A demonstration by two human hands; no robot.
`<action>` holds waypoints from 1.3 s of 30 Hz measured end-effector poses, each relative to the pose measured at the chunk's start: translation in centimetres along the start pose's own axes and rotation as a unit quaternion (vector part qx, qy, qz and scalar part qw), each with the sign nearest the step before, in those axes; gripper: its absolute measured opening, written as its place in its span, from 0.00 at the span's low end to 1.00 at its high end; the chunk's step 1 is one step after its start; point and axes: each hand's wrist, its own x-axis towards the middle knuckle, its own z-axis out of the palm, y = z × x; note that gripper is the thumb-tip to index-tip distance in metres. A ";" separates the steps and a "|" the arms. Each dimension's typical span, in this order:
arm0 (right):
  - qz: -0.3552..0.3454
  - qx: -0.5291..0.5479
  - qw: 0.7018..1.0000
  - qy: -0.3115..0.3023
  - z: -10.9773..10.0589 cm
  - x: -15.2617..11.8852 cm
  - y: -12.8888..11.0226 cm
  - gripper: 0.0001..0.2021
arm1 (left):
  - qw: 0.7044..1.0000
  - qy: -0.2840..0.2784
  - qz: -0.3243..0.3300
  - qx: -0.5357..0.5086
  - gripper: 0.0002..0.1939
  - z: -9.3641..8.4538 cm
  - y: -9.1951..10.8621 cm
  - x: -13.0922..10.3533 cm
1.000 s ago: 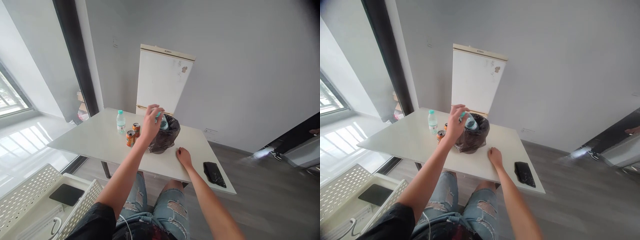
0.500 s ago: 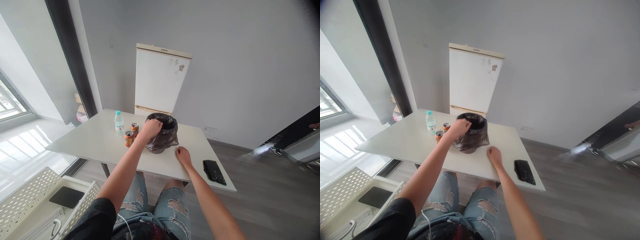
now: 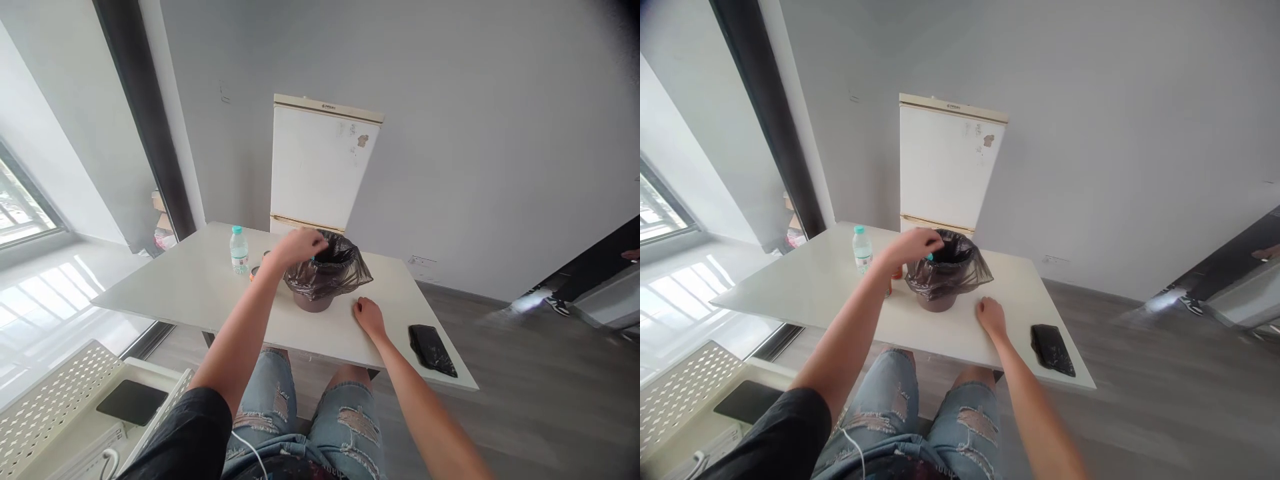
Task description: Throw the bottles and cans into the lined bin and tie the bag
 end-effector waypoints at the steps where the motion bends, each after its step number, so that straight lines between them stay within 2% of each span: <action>1: -0.002 0.001 1.000 0.001 0.0 0.0 0.0 0.12 | 0.999 0.054 0.005 -0.004 0.15 -0.9 -1.4 0.0; 3: -0.004 0.002 1.000 0.003 0.0 0.1 0.0 0.12 | 0.989 0.140 -0.033 0.017 0.17 -2.9 -4.9 0.1; 4: -0.004 0.003 1.000 0.003 0.0 0.1 0.0 0.12 | 0.985 0.155 -0.062 0.039 0.18 -3.6 -7.0 0.1; 6: -0.003 0.003 1.000 0.004 0.0 0.2 0.0 0.12 | 0.977 0.134 -0.142 0.086 0.21 -4.3 -11.2 -0.1; 9: -0.002 0.000 1.000 0.006 0.0 0.2 0.0 0.12 | 0.947 0.065 -0.296 0.108 0.28 -3.2 -16.3 -1.5; 10: -0.003 -0.001 1.000 0.006 0.0 0.2 0.0 0.12 | 0.942 0.037 -0.320 0.095 0.28 -2.4 -17.4 -2.1; 13: -0.007 -0.003 1.000 0.009 0.1 0.2 0.1 0.12 | 0.949 0.014 -0.311 0.050 0.28 0.1 -19.0 -3.8; 15: -0.007 -0.004 1.000 0.010 0.1 0.2 0.2 0.12 | 0.951 0.033 -0.303 0.041 0.27 1.0 -18.8 -4.2; 17: -0.005 -0.004 1.000 0.009 0.2 0.2 0.2 0.13 | 0.947 0.071 -0.311 0.032 0.25 0.8 -17.9 -4.1; 19: -0.003 -0.003 1.000 0.007 0.2 0.3 0.3 0.13 | 0.943 0.163 -0.288 0.009 0.24 -0.5 -16.2 -3.6; 20: -0.002 -0.001 1.000 0.005 0.2 0.3 0.3 0.13 | 0.937 0.233 -0.260 -0.007 0.24 -1.4 -15.0 -3.2; 22: 0.001 0.002 1.000 0.002 0.2 0.3 0.3 0.12 | 0.918 0.361 -0.155 -0.048 0.24 -3.4 -12.0 -2.4; 23: 0.003 0.004 1.000 0.001 0.2 0.3 0.4 0.12 | 0.909 0.397 -0.101 -0.079 0.25 -4.1 -10.3 -2.0; 24: 0.004 0.005 1.000 -0.001 0.2 0.3 0.4 0.12 | 0.906 0.406 -0.046 -0.113 0.25 -4.7 -8.6 -1.6; 26: 0.007 0.008 1.000 -0.002 0.2 0.2 0.4 0.12 | 0.919 0.358 0.038 -0.160 0.24 -4.9 -5.5 -0.9; 28: 0.008 0.009 1.000 -0.001 0.0 0.2 0.3 0.12 | 0.949 0.256 0.067 -0.170 0.21 -3.9 -3.2 -0.3; 31: 0.005 0.011 1.000 0.005 -0.2 0.1 -0.1 0.13 | 0.982 0.100 0.072 -0.140 0.20 -1.1 -1.8 0.6; 33: 0.003 0.010 1.000 0.006 -0.4 0.1 -0.2 0.13 | 0.992 0.050 0.064 -0.100 0.20 0.7 -1.7 1.2; 36: 0.003 0.010 1.000 0.006 -0.5 0.0 -0.3 0.13 | 0.998 0.057 0.015 -0.030 0.21 2.4 -2.2 1.3; 39: 0.006 0.014 1.000 0.004 -0.4 0.0 -0.1 0.13 | 0.990 0.134 -0.033 -0.028 0.17 2.8 -3.5 -0.3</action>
